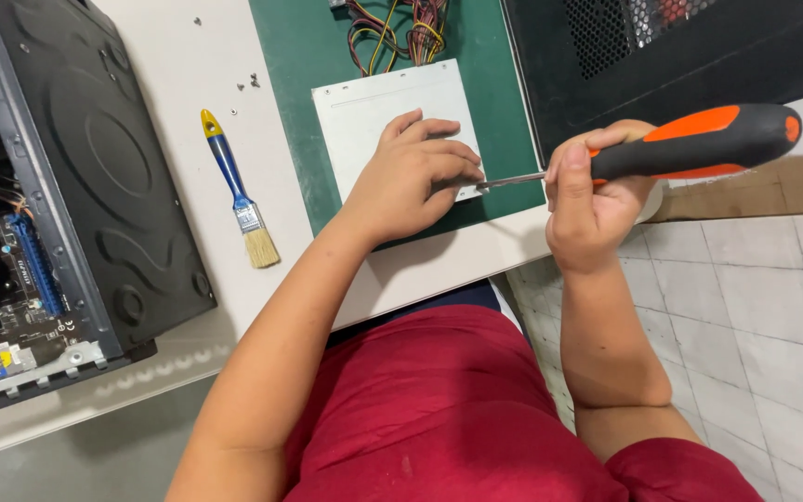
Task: Removing screws from a computer power supply unit casing using a screwdriver to disassemble it.
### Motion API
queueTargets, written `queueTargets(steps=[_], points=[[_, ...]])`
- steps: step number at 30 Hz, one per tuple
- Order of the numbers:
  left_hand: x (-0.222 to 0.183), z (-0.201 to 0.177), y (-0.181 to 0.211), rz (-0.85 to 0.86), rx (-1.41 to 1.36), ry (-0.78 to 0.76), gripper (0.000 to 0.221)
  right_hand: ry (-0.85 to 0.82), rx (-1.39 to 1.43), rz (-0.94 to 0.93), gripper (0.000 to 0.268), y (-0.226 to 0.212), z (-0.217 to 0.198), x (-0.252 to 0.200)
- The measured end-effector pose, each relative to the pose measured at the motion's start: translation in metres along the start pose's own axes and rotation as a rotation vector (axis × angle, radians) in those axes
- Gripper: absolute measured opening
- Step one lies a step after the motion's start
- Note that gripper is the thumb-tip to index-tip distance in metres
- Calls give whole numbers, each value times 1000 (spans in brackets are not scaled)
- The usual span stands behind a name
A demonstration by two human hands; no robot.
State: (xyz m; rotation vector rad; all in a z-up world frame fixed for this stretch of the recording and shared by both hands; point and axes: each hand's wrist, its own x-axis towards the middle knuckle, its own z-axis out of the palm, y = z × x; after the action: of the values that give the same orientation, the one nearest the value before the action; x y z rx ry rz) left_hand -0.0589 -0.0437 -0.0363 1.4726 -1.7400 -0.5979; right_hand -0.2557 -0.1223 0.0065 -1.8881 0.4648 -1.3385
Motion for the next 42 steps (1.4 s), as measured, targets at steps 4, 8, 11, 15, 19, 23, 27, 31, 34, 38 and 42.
queueTargets(steps=[4,8,11,15,19,23,27,31,34,38,42], points=[[0,1,-2,12,9,8,23,-5,-6,-12,4,3,1,0],[-2,5,-8,28,57,3,23,-7,13,-6,5,1,2,1],[-3,3,-5,33,196,-30,44,-16,13,-2,4,1,0,1],[-2,2,3,33,417,-140,71,-9,36,6,5,2,0,-1],[-4,5,3,16,437,-156,73,-10,38,11,5,1,-3,-3],[-5,9,2,-1,465,-149,77,-25,34,10,5,2,-4,-3],[-12,6,5,-21,461,-160,79,-51,36,27,6,0,-1,-3],[-27,-2,9,-34,459,-174,78,-88,38,48,7,-18,12,0],[-37,-7,10,-39,473,-154,75,-207,76,81,14,-27,15,3],[-40,-13,8,-31,394,-140,59,-383,203,97,17,-33,17,9],[-26,-25,15,20,-93,-231,29,-580,476,211,14,-21,17,5]])
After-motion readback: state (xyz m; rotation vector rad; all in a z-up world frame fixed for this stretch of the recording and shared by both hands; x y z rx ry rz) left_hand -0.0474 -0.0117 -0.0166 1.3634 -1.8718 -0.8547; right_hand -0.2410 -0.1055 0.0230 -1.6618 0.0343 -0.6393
